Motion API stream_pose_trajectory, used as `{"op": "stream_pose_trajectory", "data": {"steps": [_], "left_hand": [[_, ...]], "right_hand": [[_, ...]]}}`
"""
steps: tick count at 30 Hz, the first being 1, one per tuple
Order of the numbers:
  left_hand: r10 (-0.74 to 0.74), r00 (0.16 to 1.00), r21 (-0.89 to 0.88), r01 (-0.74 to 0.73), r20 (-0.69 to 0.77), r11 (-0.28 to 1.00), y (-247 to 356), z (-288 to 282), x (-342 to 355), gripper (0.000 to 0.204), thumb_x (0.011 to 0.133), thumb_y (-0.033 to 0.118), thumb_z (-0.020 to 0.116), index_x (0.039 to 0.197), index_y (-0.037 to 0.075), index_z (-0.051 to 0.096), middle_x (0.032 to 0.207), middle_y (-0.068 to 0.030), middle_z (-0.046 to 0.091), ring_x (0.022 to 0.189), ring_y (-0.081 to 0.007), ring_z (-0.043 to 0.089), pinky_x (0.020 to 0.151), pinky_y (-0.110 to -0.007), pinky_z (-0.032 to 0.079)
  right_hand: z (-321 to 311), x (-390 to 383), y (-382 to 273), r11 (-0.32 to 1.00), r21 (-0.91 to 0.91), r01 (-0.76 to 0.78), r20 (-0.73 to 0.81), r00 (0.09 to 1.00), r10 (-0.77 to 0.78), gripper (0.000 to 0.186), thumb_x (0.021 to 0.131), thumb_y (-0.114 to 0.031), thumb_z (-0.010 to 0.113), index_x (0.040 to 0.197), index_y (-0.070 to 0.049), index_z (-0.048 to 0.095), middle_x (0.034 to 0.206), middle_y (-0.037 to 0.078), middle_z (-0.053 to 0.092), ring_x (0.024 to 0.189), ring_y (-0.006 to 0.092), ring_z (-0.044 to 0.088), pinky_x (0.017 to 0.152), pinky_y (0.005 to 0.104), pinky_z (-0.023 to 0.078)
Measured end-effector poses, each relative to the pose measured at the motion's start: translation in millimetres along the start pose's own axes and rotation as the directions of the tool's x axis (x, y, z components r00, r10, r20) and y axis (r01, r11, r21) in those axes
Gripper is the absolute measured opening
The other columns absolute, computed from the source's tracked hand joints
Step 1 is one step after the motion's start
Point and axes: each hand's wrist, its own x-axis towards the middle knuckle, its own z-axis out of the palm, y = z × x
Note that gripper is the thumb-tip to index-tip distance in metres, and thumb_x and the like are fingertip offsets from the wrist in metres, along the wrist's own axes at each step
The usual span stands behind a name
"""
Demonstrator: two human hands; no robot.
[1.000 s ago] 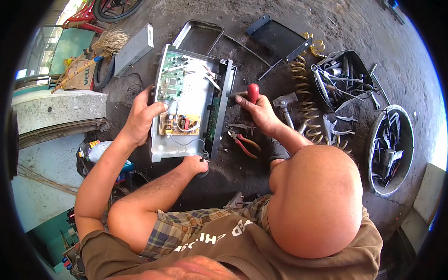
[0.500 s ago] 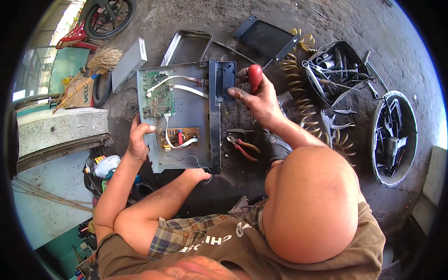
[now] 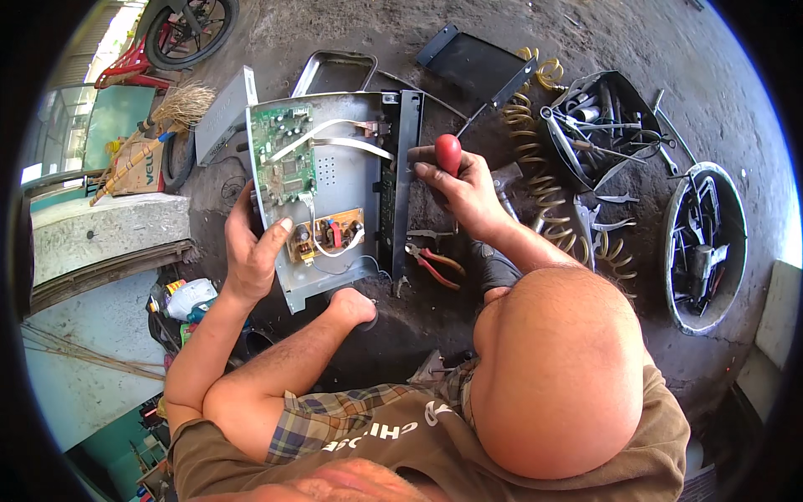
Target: The person sits on the floor and uses pliers and a screwdriver to strip wires and adjust components inside an open electronic device. The person manipulates the circuit board and wires within the metal casing throughout the clip.
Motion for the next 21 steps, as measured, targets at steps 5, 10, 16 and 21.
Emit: {"op": "stream_pose_trajectory", "data": {"steps": [5, 10, 16, 21], "left_hand": [[0.035, 0.999, 0.062, -0.036, 0.015, 0.997, 13, 8, 0, 0.059, 0.097, 0.025, 0.078, 0.141, -0.008, 0.057, 0.122, -0.0152, 0.071, 0.111, -0.0189, 0.066, 0.102, -0.036, 0.052], [0.049, 0.999, 0.097, -0.05, 0.01, 0.994, 28, 19, -1, 0.06, 0.098, 0.021, 0.078, 0.143, -0.009, 0.054, 0.122, -0.0163, 0.071, 0.11, -0.0192, 0.068, 0.1, -0.036, 0.054], [0.036, 0.999, 0.076, -0.036, 0.009, 0.996, 26, 19, -2, 0.059, 0.101, 0.02, 0.078, 0.145, -0.011, 0.052, 0.127, -0.0173, 0.069, 0.116, -0.0198, 0.066, 0.104, -0.036, 0.053], [0.042, 0.999, 0.07, -0.04, -0.029, 0.997, 29, 23, -3, 0.058, 0.101, 0.02, 0.078, 0.143, -0.01, 0.053, 0.124, -0.0159, 0.071, 0.114, -0.0183, 0.067, 0.103, -0.035, 0.053]], "right_hand": [[-1, -1, 11, 0.949, 0.293, -0.116, 0.063, 0.993, 0.101, 0.034, 0.105, -0.019, 0.073, 0.135, -0.004, 0.07, 0.08, -0.005, 0.063, 0.057, 0.0033, 0.048, 0.049, 0.0223, 0.035], [2, 1, 17, 0.946, 0.282, -0.16, 0.074, 0.987, 0.145, 0.04, 0.104, -0.018, 0.075, 0.141, -0.004, 0.066, 0.08, -0.006, 0.063, 0.056, 0.0029, 0.048, 0.048, 0.0223, 0.035], [13, 1, 8, 0.974, 0.176, -0.143, 0.039, 0.99, 0.138, 0.041, 0.102, -0.018, 0.08, 0.139, -0.005, 0.069, 0.078, -0.006, 0.063, 0.055, 0.003, 0.048, 0.048, 0.0225, 0.035], [10, 4, 8, 0.982, -0.036, -0.185, 0.006, 0.983, 0.186, 0.034, 0.1, -0.024, 0.083, 0.129, -0.007, 0.075, 0.067, -0.007, 0.056, 0.054, 0.0048, 0.048, 0.049, 0.0253, 0.036]]}}
